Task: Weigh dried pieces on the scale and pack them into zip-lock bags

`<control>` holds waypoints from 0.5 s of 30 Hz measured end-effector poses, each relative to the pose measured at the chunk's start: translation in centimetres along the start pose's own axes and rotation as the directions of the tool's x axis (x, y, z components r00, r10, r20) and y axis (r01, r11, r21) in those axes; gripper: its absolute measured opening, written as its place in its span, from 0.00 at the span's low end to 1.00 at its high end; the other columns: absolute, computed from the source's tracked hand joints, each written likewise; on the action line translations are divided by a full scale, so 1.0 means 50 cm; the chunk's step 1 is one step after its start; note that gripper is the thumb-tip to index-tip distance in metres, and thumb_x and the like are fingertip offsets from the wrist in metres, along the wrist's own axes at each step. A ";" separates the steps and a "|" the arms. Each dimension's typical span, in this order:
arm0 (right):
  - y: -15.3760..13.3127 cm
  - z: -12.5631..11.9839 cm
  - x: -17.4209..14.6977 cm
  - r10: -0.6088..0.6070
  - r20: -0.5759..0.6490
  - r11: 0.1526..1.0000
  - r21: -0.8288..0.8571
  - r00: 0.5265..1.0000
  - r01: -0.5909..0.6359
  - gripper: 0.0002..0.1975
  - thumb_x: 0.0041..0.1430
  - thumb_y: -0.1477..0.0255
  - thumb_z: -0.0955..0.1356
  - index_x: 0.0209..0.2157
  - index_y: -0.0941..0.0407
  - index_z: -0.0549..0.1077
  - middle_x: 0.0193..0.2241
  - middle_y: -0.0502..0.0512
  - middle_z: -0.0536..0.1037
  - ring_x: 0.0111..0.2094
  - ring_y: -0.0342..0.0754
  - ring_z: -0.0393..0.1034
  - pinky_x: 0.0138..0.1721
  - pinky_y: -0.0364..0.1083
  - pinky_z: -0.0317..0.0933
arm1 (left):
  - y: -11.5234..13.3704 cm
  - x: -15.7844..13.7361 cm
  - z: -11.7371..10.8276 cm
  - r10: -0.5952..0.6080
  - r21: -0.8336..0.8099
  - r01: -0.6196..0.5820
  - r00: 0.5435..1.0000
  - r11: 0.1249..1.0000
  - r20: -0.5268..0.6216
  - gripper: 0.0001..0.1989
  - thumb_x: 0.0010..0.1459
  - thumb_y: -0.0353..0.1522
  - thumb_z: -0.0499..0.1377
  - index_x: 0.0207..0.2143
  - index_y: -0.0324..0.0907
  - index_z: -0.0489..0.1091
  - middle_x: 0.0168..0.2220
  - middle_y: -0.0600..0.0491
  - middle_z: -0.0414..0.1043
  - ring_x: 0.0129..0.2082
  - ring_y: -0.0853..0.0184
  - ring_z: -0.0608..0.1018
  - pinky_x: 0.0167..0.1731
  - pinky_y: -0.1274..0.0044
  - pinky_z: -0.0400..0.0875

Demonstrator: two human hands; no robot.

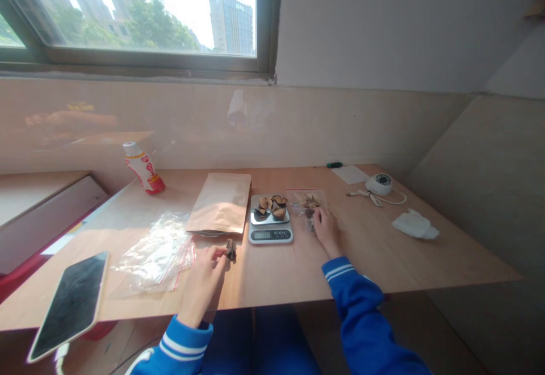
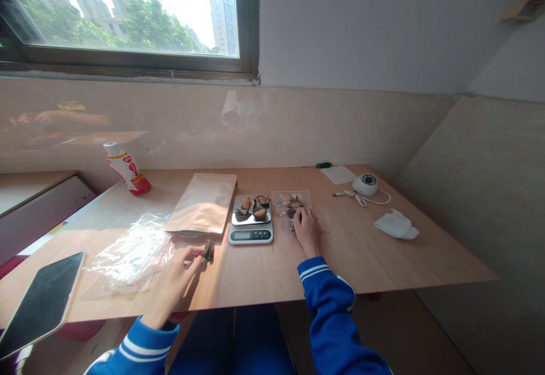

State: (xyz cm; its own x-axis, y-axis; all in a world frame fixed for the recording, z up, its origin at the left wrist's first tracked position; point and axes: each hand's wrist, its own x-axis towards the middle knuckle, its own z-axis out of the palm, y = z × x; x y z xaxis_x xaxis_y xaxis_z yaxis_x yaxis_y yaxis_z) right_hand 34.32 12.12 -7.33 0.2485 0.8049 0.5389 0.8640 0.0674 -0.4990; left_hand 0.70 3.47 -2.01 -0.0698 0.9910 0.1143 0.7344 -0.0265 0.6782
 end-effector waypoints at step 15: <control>0.005 0.005 0.000 -0.018 -0.015 1.000 -0.008 1.000 0.018 0.17 0.62 0.69 0.54 0.30 0.56 0.70 0.32 0.59 0.75 0.36 0.52 0.66 0.40 0.50 0.57 | 0.123 0.172 0.005 0.425 0.093 -0.417 0.900 0.904 -0.100 0.11 0.61 0.32 0.49 0.40 0.43 0.70 0.39 0.50 0.70 0.41 0.64 0.73 0.42 0.73 0.68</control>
State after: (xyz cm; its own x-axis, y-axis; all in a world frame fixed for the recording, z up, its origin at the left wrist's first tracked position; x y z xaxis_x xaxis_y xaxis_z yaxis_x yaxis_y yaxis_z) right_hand 34.44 12.31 -7.64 0.2390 0.7947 0.5579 0.8719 0.0772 -0.4835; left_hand 4.77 11.87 2.95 0.1821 0.8673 0.4634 0.7560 -0.4248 0.4980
